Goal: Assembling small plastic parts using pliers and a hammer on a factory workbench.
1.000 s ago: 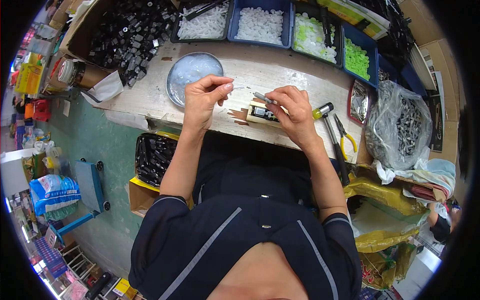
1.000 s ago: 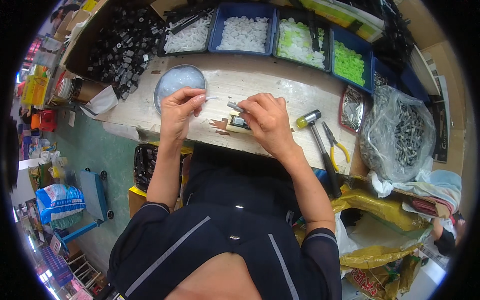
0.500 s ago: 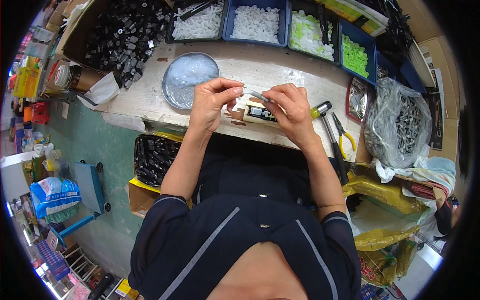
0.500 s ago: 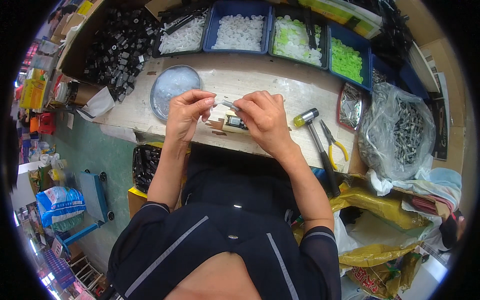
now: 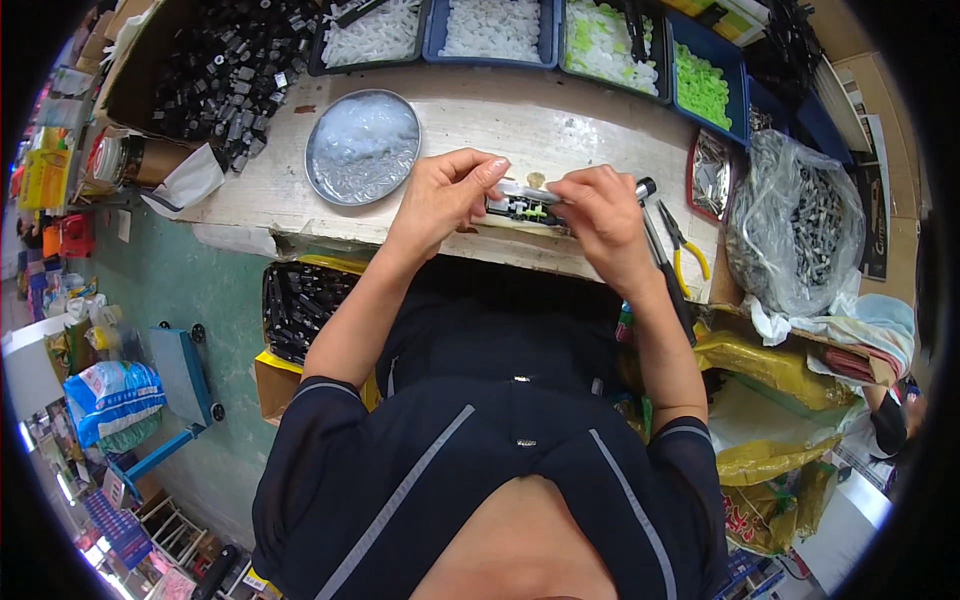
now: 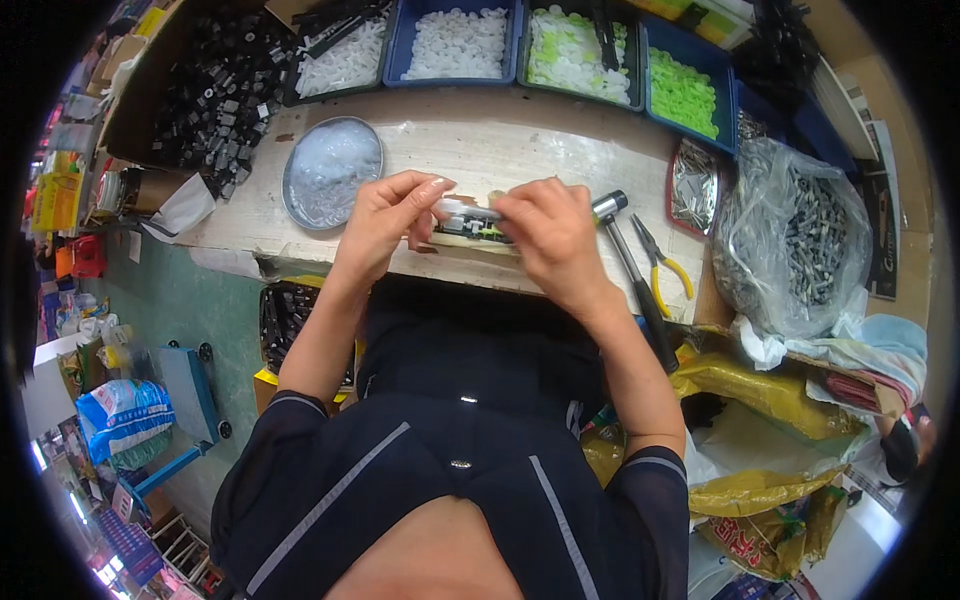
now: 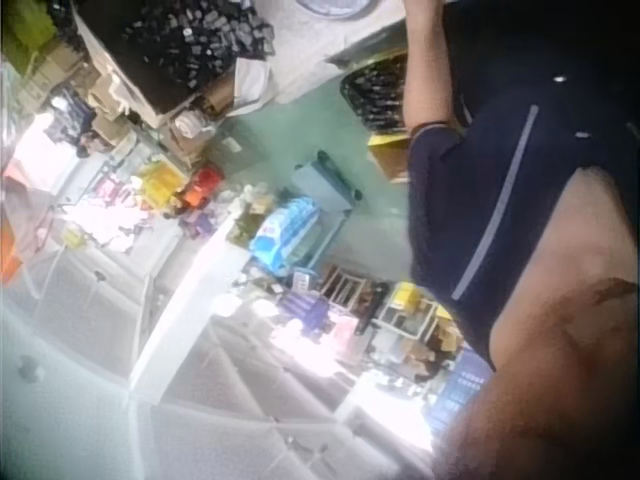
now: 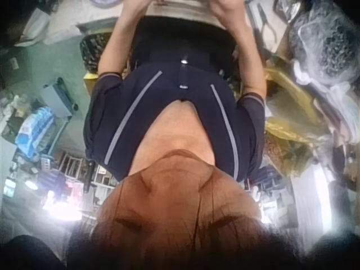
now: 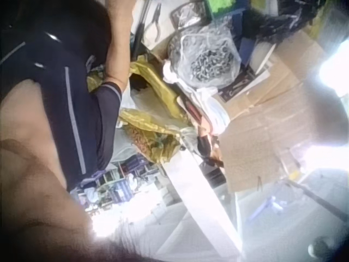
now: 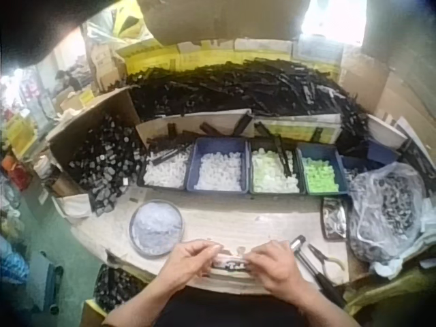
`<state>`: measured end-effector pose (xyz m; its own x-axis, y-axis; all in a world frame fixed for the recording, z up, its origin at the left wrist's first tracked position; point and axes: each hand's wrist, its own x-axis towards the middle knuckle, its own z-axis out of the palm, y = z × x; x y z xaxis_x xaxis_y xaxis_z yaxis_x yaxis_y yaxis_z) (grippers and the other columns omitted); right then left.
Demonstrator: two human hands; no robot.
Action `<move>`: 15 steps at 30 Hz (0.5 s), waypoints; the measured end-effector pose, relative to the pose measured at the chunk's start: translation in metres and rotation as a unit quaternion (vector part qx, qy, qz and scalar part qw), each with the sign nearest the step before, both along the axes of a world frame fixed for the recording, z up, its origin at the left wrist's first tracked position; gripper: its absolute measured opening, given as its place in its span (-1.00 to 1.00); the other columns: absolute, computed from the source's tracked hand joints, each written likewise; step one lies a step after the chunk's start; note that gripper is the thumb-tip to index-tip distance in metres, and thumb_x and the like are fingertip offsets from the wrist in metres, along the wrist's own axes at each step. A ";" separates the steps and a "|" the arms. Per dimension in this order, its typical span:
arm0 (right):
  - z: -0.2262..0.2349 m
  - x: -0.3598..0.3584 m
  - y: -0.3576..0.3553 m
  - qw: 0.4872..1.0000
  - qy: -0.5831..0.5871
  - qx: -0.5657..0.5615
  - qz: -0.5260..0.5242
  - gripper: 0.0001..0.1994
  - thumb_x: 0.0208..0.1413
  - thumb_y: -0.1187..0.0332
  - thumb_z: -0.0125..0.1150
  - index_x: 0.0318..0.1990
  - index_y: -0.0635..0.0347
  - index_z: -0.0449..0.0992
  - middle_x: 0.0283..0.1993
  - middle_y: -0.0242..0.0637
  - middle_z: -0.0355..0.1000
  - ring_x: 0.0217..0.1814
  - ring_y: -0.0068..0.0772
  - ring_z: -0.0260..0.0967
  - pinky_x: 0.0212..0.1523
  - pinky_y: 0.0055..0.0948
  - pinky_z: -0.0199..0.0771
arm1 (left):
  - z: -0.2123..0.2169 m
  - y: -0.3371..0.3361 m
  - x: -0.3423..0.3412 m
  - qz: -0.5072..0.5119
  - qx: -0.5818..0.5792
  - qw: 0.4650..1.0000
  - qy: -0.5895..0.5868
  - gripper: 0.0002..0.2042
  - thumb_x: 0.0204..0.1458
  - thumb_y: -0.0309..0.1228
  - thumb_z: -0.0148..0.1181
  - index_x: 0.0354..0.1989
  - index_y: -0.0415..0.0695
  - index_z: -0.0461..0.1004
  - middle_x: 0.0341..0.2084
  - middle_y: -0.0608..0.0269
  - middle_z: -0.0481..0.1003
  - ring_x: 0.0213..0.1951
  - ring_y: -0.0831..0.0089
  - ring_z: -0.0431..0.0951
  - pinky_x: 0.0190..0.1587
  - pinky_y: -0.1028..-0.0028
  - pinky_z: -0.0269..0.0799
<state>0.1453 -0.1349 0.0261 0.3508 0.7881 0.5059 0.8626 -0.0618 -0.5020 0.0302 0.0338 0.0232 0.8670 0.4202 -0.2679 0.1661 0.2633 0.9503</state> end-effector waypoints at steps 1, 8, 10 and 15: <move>-0.002 0.003 -0.009 0.999 0.030 -0.020 -0.009 -0.80 -0.18 0.49 0.22 -0.31 0.15 0.47 -0.39 -0.38 0.37 -0.32 -0.35 0.29 -0.31 -0.41 0.08 | -0.005 -0.006 -0.001 0.026 0.069 0.997 -0.029 -0.81 0.00 -0.35 0.16 -0.37 -0.26 0.51 -0.60 0.30 0.48 -0.65 0.68 0.36 -0.64 0.67 0.25; -0.003 0.013 -0.043 0.976 0.118 -0.170 -0.061 -0.85 -0.14 0.47 0.21 -0.34 0.19 0.49 -0.42 -0.34 0.37 -0.31 -0.34 0.30 -0.29 -0.38 0.08 | -0.035 -0.031 0.001 -0.004 0.535 0.841 -0.081 -0.73 -0.35 -0.41 0.33 -0.37 -0.08 0.52 -0.31 0.36 0.40 -0.15 0.35 0.26 -0.11 0.36 0.04; -0.002 0.012 -0.042 0.975 0.107 -0.183 -0.066 -0.86 -0.14 0.46 0.20 -0.34 0.19 0.50 -0.42 -0.33 0.37 -0.31 -0.32 0.30 -0.28 -0.38 0.08 | -0.038 -0.037 0.004 0.005 0.547 0.833 -0.082 -0.73 -0.35 -0.42 0.33 -0.37 -0.08 0.52 -0.31 0.35 0.39 -0.15 0.35 0.25 -0.11 0.35 0.04; -0.003 0.010 -0.039 0.979 0.083 -0.175 -0.058 -0.85 -0.15 0.46 0.22 -0.35 0.20 0.50 -0.44 -0.33 0.37 -0.35 -0.33 0.29 -0.28 -0.39 0.09 | -0.038 -0.042 0.008 0.005 0.554 0.829 -0.082 -0.74 -0.35 -0.44 0.32 -0.37 -0.09 0.52 -0.31 0.33 0.39 -0.15 0.33 0.25 -0.11 0.34 0.02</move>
<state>0.1558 -0.1741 0.0235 0.5036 0.8525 0.1403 0.7475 -0.3486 -0.5655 0.0386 -0.0077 -0.0150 0.8484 0.3378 0.4077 0.0144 -0.7845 0.6200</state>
